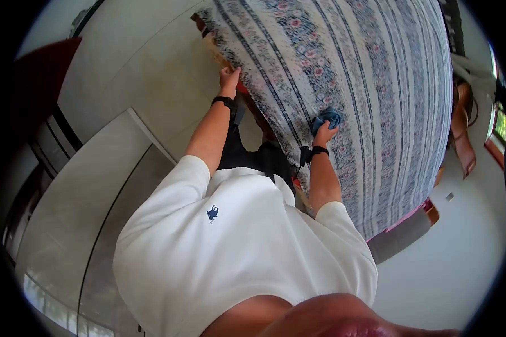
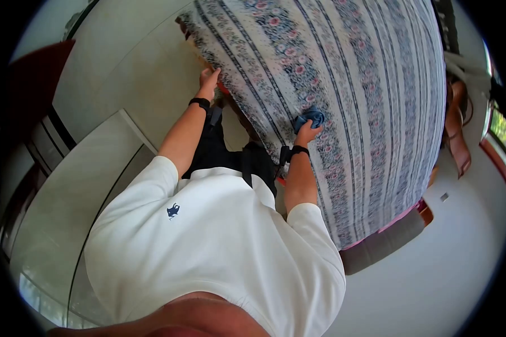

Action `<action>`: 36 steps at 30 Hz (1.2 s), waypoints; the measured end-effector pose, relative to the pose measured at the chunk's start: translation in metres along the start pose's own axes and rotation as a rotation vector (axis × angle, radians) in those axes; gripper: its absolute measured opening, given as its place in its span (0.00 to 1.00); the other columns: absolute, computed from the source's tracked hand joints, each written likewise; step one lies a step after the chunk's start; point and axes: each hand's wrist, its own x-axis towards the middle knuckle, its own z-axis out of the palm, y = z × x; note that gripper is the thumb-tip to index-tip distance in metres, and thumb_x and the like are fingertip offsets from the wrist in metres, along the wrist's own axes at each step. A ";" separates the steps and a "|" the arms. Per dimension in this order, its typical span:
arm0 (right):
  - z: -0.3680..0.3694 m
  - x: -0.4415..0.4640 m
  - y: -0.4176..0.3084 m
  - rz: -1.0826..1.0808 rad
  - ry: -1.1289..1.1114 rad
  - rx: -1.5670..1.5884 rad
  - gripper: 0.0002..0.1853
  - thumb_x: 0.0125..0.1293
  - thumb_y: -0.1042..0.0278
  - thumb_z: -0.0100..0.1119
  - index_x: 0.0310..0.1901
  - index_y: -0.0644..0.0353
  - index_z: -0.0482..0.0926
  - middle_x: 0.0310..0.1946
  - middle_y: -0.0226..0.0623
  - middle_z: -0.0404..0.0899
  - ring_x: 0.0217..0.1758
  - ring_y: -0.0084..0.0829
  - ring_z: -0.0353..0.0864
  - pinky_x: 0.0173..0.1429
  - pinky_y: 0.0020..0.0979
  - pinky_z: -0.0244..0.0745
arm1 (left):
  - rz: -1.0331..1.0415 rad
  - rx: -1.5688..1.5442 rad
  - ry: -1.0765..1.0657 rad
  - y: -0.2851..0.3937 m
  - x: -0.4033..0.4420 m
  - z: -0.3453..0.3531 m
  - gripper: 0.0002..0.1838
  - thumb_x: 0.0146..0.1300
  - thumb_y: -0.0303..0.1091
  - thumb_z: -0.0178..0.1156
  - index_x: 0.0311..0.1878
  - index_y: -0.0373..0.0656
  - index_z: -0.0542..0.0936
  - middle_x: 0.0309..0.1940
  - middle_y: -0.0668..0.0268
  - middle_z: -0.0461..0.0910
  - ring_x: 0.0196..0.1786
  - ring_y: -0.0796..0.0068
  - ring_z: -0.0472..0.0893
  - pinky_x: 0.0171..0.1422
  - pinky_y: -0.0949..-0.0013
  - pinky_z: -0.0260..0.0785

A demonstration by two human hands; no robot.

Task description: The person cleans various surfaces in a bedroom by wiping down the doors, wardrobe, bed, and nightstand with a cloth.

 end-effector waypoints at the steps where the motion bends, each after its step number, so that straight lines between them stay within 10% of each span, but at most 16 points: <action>1: 0.013 -0.005 -0.010 -0.021 -0.009 -0.015 0.39 0.68 0.54 0.53 0.75 0.53 0.46 0.71 0.54 0.55 0.66 0.57 0.66 0.65 0.57 0.65 | -0.028 0.015 -0.141 0.016 -0.003 -0.012 0.38 0.60 0.43 0.67 0.68 0.42 0.59 0.64 0.52 0.63 0.64 0.55 0.67 0.64 0.53 0.67; 6: 0.091 -0.035 -0.060 0.142 -0.036 0.164 0.42 0.68 0.54 0.54 0.75 0.58 0.41 0.72 0.56 0.50 0.70 0.56 0.59 0.69 0.54 0.62 | 0.102 0.060 -0.318 -0.014 0.043 -0.013 0.29 0.62 0.39 0.65 0.63 0.40 0.68 0.56 0.55 0.73 0.54 0.64 0.77 0.55 0.62 0.72; 7: 0.114 -0.037 -0.057 0.042 -0.073 0.143 0.43 0.67 0.54 0.55 0.74 0.59 0.42 0.71 0.58 0.53 0.69 0.57 0.61 0.69 0.53 0.62 | 0.053 0.005 -0.378 -0.010 0.038 -0.019 0.18 0.63 0.34 0.63 0.54 0.38 0.74 0.41 0.61 0.80 0.39 0.70 0.81 0.46 0.66 0.73; 11: 0.154 -0.088 -0.073 -0.239 -0.179 -0.200 0.44 0.63 0.52 0.56 0.73 0.62 0.46 0.66 0.61 0.61 0.66 0.60 0.65 0.65 0.52 0.64 | 0.241 0.204 -0.317 -0.018 0.049 -0.028 0.08 0.64 0.30 0.60 0.44 0.39 0.76 0.32 0.66 0.79 0.32 0.74 0.78 0.39 0.67 0.72; 19: 0.128 -0.034 -0.057 -0.235 -0.383 -0.049 0.37 0.63 0.55 0.55 0.70 0.63 0.58 0.65 0.57 0.64 0.64 0.53 0.69 0.64 0.43 0.64 | 0.088 0.247 -0.449 0.021 0.055 -0.062 0.16 0.64 0.41 0.61 0.49 0.45 0.71 0.37 0.68 0.76 0.36 0.76 0.77 0.39 0.67 0.71; 26: 0.033 0.057 -0.065 -0.170 0.086 0.518 0.35 0.69 0.63 0.49 0.74 0.57 0.48 0.68 0.54 0.60 0.63 0.54 0.68 0.64 0.46 0.65 | 0.080 0.374 -0.368 0.094 0.050 -0.059 0.23 0.63 0.45 0.60 0.56 0.47 0.66 0.49 0.63 0.72 0.46 0.69 0.76 0.48 0.65 0.70; 31: -0.011 0.052 -0.090 0.002 -0.015 0.130 0.35 0.74 0.57 0.47 0.75 0.50 0.43 0.75 0.48 0.45 0.74 0.54 0.52 0.71 0.57 0.60 | 0.185 0.548 -0.299 0.117 0.096 -0.039 0.22 0.59 0.41 0.64 0.50 0.46 0.65 0.41 0.62 0.71 0.42 0.67 0.74 0.45 0.61 0.69; 36: 0.046 0.051 -0.081 0.072 -0.016 0.100 0.36 0.73 0.56 0.48 0.75 0.53 0.43 0.73 0.52 0.48 0.72 0.56 0.57 0.69 0.56 0.62 | 0.333 0.806 -0.393 0.156 0.111 -0.027 0.22 0.56 0.38 0.67 0.43 0.45 0.62 0.33 0.63 0.67 0.38 0.67 0.71 0.41 0.61 0.68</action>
